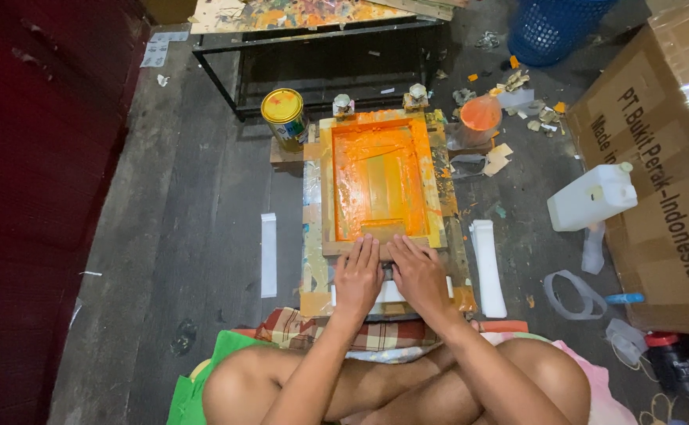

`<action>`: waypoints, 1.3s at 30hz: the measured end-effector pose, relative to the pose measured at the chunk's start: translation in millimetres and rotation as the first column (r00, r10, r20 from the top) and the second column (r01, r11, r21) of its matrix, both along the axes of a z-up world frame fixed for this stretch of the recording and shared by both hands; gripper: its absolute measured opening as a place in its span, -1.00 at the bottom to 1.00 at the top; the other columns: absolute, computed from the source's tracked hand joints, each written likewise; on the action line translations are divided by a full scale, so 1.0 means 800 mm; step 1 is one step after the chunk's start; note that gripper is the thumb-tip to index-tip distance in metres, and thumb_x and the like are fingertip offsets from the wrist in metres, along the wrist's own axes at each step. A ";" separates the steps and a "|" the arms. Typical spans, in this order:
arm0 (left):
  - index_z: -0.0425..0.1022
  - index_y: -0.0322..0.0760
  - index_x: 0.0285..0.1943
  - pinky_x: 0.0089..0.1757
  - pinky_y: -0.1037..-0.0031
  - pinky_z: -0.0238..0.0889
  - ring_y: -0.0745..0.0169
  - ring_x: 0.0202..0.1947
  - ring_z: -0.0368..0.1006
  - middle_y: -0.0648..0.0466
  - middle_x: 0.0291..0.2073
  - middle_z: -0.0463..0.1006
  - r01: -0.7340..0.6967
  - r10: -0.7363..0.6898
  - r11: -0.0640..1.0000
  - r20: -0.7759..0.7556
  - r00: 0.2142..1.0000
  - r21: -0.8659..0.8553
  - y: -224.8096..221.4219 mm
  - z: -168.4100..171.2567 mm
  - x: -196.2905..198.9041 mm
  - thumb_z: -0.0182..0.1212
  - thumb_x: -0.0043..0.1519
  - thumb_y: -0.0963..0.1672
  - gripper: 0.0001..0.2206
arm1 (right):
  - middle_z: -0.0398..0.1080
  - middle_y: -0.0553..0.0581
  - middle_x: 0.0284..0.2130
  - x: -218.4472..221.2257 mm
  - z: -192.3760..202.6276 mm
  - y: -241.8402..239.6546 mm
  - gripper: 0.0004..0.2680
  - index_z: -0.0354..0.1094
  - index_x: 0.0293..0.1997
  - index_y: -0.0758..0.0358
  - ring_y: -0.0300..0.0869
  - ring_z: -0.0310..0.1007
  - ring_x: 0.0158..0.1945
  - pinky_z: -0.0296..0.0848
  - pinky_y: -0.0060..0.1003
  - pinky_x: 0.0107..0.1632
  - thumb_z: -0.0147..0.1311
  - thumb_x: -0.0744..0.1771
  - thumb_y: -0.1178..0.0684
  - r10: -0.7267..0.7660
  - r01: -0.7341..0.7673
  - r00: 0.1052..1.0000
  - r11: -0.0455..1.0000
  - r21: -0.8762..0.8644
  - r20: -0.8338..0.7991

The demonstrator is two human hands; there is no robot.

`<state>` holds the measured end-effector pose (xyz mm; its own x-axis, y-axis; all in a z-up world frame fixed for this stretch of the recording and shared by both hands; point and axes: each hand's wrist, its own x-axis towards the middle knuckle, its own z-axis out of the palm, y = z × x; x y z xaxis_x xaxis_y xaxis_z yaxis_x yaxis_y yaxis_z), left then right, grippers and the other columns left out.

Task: The person prepares a screen for printing by spreading ink across the screen printing frame with a squeegee, holding the frame steady with one hand while applying the ink with the other.

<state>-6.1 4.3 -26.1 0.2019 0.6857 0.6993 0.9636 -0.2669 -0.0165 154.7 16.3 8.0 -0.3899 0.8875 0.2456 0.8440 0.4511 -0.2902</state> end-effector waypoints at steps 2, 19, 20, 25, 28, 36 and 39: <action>0.56 -0.23 0.22 -0.03 0.27 0.37 0.08 0.13 0.53 -0.04 0.13 0.61 0.003 -0.003 1.000 0.001 1.000 0.001 0.000 0.000 0.000 0.25 0.17 -0.10 -0.60 | 0.37 0.03 0.27 0.000 -0.001 0.000 -0.66 0.38 0.27 0.05 -0.23 0.26 0.39 0.21 -0.18 0.30 0.15 0.32 0.05 -0.002 0.002 1.000 1.000 0.007 0.006; 0.56 -0.24 0.21 -0.02 0.26 0.37 0.08 0.13 0.53 -0.04 0.13 0.61 0.005 -0.005 1.000 0.015 1.000 -0.007 -0.001 0.001 0.000 0.28 0.11 -0.10 -0.56 | 0.41 0.03 0.23 -0.001 0.002 -0.001 -0.66 0.43 0.23 0.03 -0.24 0.31 0.35 0.24 -0.19 0.28 0.18 0.29 0.05 -0.010 0.009 1.000 0.996 0.085 0.009; 0.56 -0.24 0.22 -0.02 0.27 0.37 0.08 0.13 0.53 -0.04 0.12 0.62 0.005 -0.005 1.000 0.015 1.000 -0.003 -0.001 0.002 -0.001 0.29 0.10 -0.10 -0.56 | 0.42 0.05 0.21 -0.002 0.004 -0.001 -0.66 0.43 0.22 0.04 -0.23 0.33 0.34 0.24 -0.19 0.28 0.19 0.29 0.05 -0.008 0.008 1.000 0.996 0.089 -0.004; 0.56 -0.23 0.21 -0.02 0.27 0.37 0.08 0.13 0.53 -0.03 0.13 0.62 0.001 -0.002 1.000 0.027 1.000 0.004 0.000 -0.001 0.000 0.28 0.12 -0.10 -0.57 | 0.44 0.06 0.20 -0.002 0.005 -0.001 -0.66 0.44 0.21 0.06 -0.22 0.35 0.32 0.25 -0.18 0.28 0.19 0.29 0.07 -0.007 0.009 1.000 0.996 0.090 -0.027; 0.57 -0.23 0.21 -0.02 0.28 0.38 0.09 0.13 0.53 -0.02 0.13 0.62 0.000 0.000 1.000 0.024 1.000 0.000 -0.001 0.003 0.000 0.29 0.11 -0.10 -0.56 | 0.44 0.06 0.19 -0.002 0.009 -0.002 -0.67 0.45 0.20 0.05 -0.22 0.36 0.32 0.25 -0.18 0.28 0.20 0.29 0.07 -0.012 0.015 0.999 0.995 0.095 -0.030; 0.59 -0.26 0.16 -0.07 0.27 0.39 0.07 0.08 0.56 -0.05 0.07 0.64 0.023 -0.023 1.000 0.030 0.999 0.011 0.000 0.004 -0.001 0.35 0.04 -0.10 -0.55 | 0.45 0.08 0.17 -0.003 0.022 -0.003 -0.69 0.46 0.18 0.08 -0.21 0.37 0.30 0.26 -0.18 0.29 0.20 0.29 0.10 -0.011 0.014 0.999 0.997 0.081 -0.035; 0.61 -0.29 0.12 -0.12 0.26 0.40 0.01 0.04 0.58 -0.09 0.03 0.65 0.062 -0.063 0.998 0.037 0.997 0.020 0.012 -0.016 -0.005 0.36 0.02 -0.11 -0.56 | 0.46 0.06 0.17 -0.004 0.025 -0.003 -0.69 0.46 0.18 0.06 -0.23 0.37 0.31 0.26 -0.20 0.30 0.19 0.29 0.10 -0.014 0.016 1.000 0.997 0.076 -0.022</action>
